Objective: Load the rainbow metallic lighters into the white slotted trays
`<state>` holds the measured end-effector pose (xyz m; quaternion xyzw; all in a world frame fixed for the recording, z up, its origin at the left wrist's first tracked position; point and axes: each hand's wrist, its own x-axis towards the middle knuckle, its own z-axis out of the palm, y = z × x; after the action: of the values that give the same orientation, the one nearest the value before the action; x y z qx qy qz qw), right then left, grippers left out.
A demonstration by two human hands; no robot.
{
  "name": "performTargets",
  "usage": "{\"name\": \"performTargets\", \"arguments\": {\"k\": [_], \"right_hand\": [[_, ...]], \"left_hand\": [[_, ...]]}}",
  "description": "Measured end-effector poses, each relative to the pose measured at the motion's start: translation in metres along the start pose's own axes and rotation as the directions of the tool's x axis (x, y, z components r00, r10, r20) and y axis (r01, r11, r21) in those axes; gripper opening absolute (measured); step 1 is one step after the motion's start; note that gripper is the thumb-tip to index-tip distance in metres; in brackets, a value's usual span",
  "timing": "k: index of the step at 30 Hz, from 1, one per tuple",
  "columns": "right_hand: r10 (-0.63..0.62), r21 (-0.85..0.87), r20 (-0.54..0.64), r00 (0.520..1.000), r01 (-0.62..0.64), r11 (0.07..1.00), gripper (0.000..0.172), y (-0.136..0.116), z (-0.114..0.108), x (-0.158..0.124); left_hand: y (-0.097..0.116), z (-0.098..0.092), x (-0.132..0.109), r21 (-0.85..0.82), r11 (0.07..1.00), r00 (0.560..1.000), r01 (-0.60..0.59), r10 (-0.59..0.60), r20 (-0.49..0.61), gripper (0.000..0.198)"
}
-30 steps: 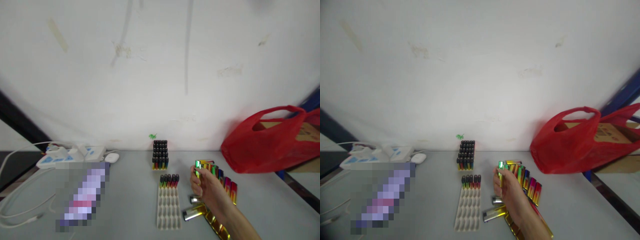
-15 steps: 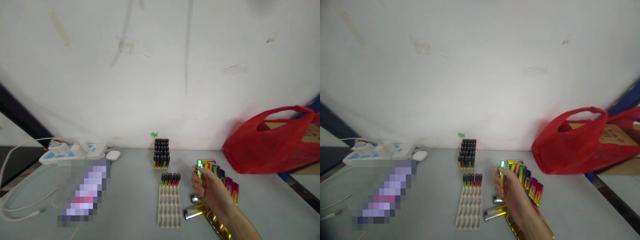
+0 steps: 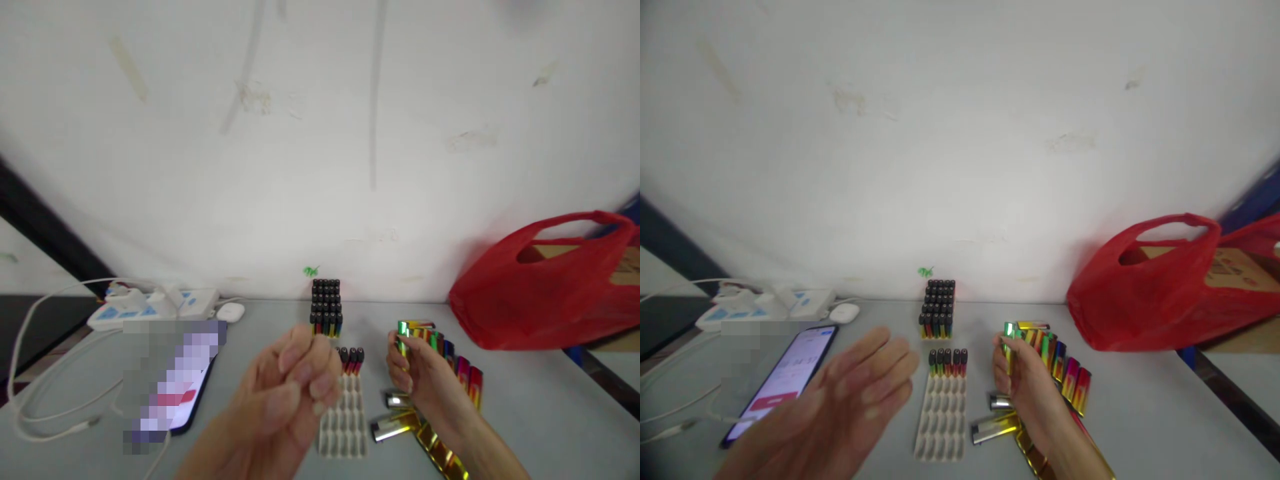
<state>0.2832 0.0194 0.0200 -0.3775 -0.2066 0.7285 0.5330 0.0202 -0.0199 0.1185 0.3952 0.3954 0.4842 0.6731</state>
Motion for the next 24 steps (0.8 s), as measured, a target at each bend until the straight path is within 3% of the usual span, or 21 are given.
{"name": "performTargets", "arguments": {"k": [2,5,9,16,24], "right_hand": [[0.0,-0.005,-0.012,1.0,0.0,1.0,0.036,0.0,0.001,0.0],[-0.01,-0.019,-0.038,0.999,0.009,1.0,0.041,0.001,0.004,-0.001],[-0.03,-0.032,-0.092,0.995,0.027,0.999,0.045,0.002,0.009,-0.002],[-0.031,-0.07,-0.114,0.993,0.023,0.997,0.047,0.003,0.016,-0.006],[-0.006,-0.092,-0.113,0.994,-0.004,0.996,0.05,0.008,0.016,-0.002]], "left_hand": [[-0.009,-0.005,0.025,-0.079,0.992,0.994,-0.103,0.099,-0.053,0.052],[-0.035,-0.024,0.053,0.116,0.984,0.972,-0.135,0.154,-0.176,0.045],[-0.065,-0.049,0.069,0.301,0.949,0.92,-0.089,0.194,-0.34,0.043],[-0.071,-0.06,0.069,0.385,0.921,0.95,-0.059,0.17,-0.261,0.043],[-0.095,-0.084,0.084,0.271,0.962,0.943,0.023,0.069,-0.325,0.049]]}}
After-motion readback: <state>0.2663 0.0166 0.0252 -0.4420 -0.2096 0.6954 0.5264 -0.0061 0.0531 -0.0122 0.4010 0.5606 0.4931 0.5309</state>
